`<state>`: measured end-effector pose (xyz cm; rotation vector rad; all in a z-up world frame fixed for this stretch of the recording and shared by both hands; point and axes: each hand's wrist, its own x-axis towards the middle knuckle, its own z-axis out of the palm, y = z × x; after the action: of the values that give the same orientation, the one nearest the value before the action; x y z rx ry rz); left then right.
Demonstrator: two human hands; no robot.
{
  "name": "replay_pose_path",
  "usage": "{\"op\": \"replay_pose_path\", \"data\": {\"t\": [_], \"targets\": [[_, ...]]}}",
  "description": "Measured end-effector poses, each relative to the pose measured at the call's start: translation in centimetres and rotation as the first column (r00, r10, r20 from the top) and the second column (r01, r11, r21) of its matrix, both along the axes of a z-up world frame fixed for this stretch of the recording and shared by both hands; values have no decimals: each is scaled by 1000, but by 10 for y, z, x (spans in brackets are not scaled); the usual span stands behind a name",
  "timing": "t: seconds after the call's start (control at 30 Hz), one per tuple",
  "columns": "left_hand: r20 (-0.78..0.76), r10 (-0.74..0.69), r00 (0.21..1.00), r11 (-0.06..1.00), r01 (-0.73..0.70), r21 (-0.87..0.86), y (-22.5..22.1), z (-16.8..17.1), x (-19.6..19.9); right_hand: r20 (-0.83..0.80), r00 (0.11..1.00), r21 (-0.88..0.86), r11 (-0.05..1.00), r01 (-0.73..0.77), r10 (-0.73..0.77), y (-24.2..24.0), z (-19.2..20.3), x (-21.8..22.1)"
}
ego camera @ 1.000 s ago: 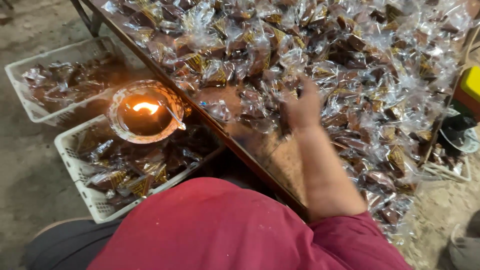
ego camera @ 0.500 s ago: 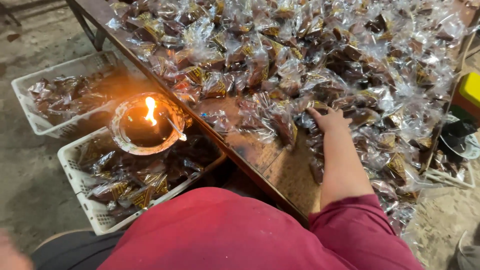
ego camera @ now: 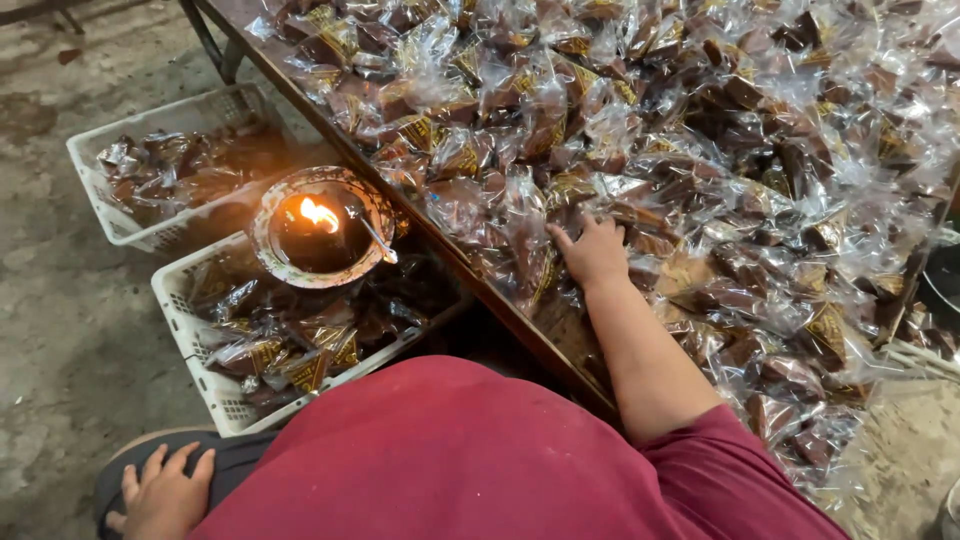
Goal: Manually sealing plastic food bags using a candle flame and organizing them into baskets.
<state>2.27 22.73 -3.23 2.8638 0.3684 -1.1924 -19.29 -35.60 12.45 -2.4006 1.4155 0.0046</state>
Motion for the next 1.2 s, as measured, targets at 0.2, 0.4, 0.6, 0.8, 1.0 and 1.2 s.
{"op": "replay_pose_path", "data": {"t": [0.2,0.4,0.6,0.8,1.0,1.2], "targets": [[128,-21,992,997,31,-77,7,2,-12,190,979,12,998,67,-68,13,10,2],[175,-43,984,989,66,-131,14,3,-16,600,800,-307,932,192,32,-25,-46,-12],[144,-78,986,983,100,-155,13,8,-16,128,959,-27,968,-250,252,43,-10,7],[147,-83,986,891,139,-431,7,-58,45,404,910,77,988,-132,90,28,-3,25],[73,101,992,259,45,-965,-119,161,-2,895,284,432,830,-354,-345,54,48,74],[124,100,987,-249,145,-958,-221,107,-33,780,556,626,364,-690,-289,175,16,106]]}}
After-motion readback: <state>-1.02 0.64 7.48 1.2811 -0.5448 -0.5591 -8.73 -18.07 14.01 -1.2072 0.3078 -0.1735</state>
